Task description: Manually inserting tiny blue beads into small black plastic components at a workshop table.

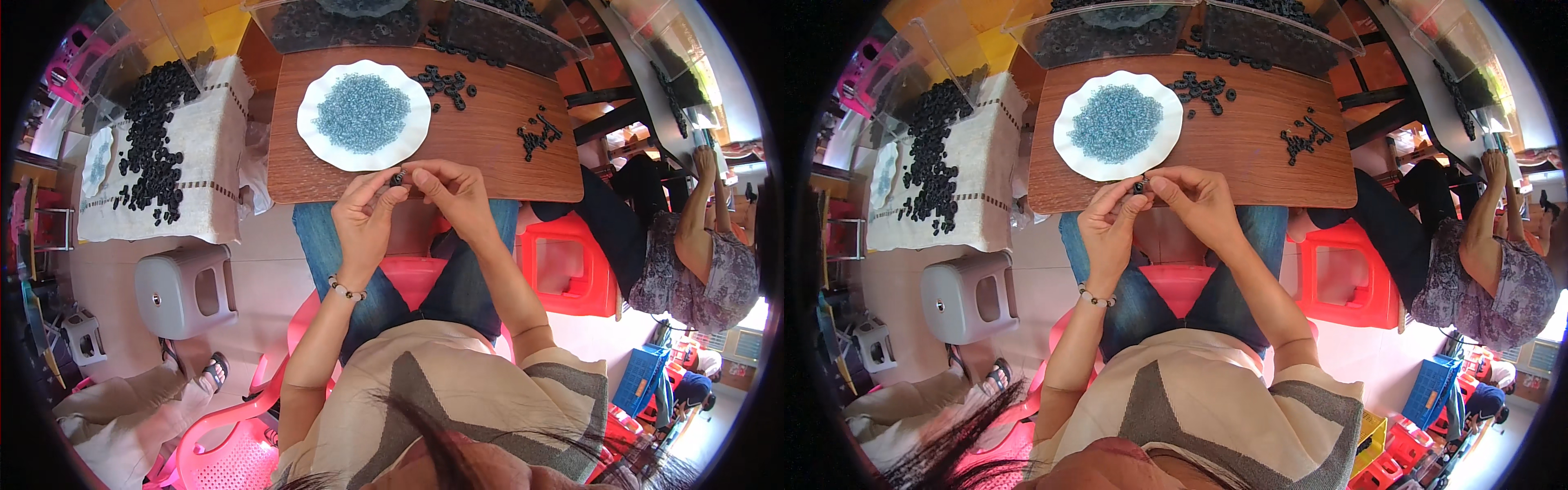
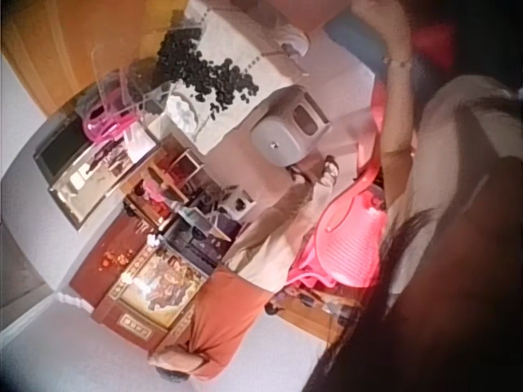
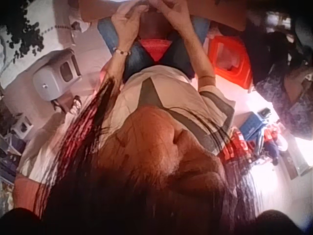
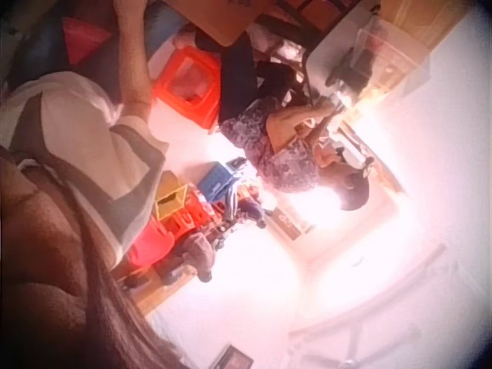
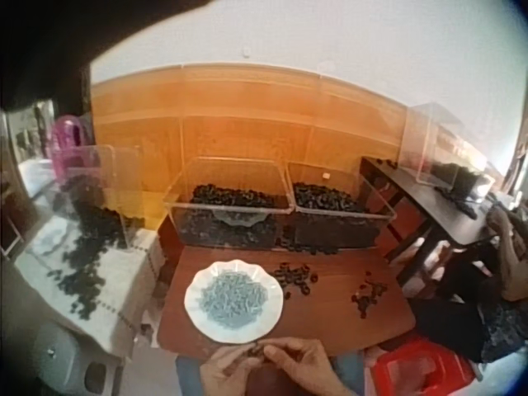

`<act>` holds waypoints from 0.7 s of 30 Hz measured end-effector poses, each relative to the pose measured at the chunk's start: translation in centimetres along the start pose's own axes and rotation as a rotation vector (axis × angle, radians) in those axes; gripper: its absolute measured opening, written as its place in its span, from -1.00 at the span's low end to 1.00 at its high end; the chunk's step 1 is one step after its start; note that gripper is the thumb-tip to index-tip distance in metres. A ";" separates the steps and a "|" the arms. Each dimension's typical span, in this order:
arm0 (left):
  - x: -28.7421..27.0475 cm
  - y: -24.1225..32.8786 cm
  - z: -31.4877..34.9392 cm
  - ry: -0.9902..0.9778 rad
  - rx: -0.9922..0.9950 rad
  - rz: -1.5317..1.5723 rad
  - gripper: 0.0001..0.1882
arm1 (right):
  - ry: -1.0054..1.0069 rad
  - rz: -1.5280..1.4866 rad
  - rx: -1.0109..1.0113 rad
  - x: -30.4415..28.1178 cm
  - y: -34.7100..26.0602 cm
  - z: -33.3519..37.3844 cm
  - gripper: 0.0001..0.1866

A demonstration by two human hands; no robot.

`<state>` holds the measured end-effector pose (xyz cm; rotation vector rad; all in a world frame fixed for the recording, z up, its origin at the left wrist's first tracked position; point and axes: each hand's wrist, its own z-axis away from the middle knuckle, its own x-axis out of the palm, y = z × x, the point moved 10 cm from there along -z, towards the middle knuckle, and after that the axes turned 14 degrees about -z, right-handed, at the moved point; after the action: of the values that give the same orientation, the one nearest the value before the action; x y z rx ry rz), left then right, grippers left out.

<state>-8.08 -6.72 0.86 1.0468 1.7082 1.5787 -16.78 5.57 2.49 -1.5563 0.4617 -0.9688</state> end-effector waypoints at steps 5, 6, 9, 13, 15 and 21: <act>-0.3 0.9 0.2 0.043 0.095 -0.167 -0.69 | 0.042 0.035 -0.132 -0.2 -1.1 0.1 -0.82; -0.4 1.0 0.2 0.044 0.095 -0.166 -0.69 | 0.079 0.146 -0.172 -0.6 -1.6 0.3 -0.82; -0.6 1.4 0.3 0.054 0.128 -0.256 -0.69 | -0.026 0.815 -0.678 3.6 -7.1 2.1 -0.72; -0.7 2.0 0.2 0.062 0.176 -0.316 -0.69 | -0.084 0.889 -0.701 4.7 -7.3 3.1 -0.68; -0.6 2.2 0.3 0.070 0.212 -0.375 -0.69 | -0.124 0.914 -0.590 4.9 -6.4 2.7 -0.69; -0.5 0.8 0.1 0.035 0.082 -0.163 -0.70 | 0.039 0.386 -0.260 -0.4 -5.2 -0.3 -0.76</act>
<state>-7.63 -7.08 1.64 0.8988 1.8465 1.4427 -18.34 6.90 7.26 -1.6006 0.9079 -0.6591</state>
